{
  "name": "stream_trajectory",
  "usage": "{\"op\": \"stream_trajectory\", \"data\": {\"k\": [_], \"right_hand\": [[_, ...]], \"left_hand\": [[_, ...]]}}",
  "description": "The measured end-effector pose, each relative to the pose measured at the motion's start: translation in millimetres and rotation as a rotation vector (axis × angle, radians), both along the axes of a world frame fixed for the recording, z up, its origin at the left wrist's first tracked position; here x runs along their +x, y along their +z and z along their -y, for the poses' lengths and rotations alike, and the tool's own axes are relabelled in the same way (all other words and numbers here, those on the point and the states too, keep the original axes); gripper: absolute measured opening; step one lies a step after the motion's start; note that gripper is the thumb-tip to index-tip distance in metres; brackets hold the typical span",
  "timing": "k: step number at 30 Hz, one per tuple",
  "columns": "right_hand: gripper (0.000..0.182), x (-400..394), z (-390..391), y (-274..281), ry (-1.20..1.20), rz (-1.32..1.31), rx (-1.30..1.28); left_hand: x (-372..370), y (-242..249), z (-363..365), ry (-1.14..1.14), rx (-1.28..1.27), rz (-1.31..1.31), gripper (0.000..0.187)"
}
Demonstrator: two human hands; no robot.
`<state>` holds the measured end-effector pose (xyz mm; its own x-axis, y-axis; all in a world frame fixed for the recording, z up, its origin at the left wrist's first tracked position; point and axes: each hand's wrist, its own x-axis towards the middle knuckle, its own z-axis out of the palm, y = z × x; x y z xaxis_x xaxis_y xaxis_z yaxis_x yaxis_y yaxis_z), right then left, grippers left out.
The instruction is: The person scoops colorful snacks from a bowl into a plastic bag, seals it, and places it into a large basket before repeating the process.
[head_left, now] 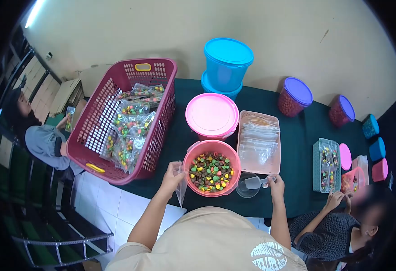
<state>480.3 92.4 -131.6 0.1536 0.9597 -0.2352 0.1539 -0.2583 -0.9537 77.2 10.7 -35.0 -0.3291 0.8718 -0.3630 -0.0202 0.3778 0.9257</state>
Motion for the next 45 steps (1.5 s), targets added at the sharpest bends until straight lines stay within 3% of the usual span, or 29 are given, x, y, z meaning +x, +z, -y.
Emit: {"op": "stream_trajectory", "data": {"k": [2, 4, 9, 11, 13, 14, 16, 20, 29, 34, 39, 45], "right_hand": [[0.012, -5, -1, 39, 0.058, 0.089, 0.103], [0.012, -11, 2, 72, 0.021, -0.093, 0.408], [0.017, -39, 10, 134, 0.143, -0.204, 0.589], [0.017, -56, 14, 137, 0.326, -0.103, 0.595], [0.013, -72, 10, 130, 0.541, 0.256, 0.704], [0.013, -80, 8, 126, 0.544, 0.253, 0.704], [0.009, -92, 5, 113, 0.631, 0.502, 0.782], [0.012, -102, 12, 90, 0.673, 0.452, 0.686], [0.009, -93, 18, 91, 0.734, 0.419, 0.657], [0.009, -96, 29, 83, 0.654, 0.21, 0.363], [0.01, -108, 32, 96, 0.726, 0.081, 0.23], [0.008, -134, 33, 114, 0.812, -0.051, 0.113]], "left_hand": [[12, 1, 3, 0.026, 0.069, 0.024, 0.044], [24, 1, 8, 0.036, 0.125, 0.027, 0.045], [57, 9, 21, 0.041, 0.213, 0.027, 0.05], [63, 1, 27, 0.018, 0.229, -0.054, 0.051], [69, -1, 31, -0.019, 0.254, -0.076, 0.051], [71, -1, 32, -0.016, 0.253, -0.078, 0.051], [75, -1, 33, -0.021, 0.267, -0.095, 0.051], [82, -1, 36, 0.003, 0.258, -0.093, 0.053], [96, 15, 31, 0.031, 0.235, -0.095, 0.056], [86, 14, 30, -0.044, 0.254, -0.105, 0.055], [73, 19, 28, -0.105, 0.191, -0.186, 0.056], [56, 9, 23, -0.219, 0.208, -0.104, 0.06]]}}
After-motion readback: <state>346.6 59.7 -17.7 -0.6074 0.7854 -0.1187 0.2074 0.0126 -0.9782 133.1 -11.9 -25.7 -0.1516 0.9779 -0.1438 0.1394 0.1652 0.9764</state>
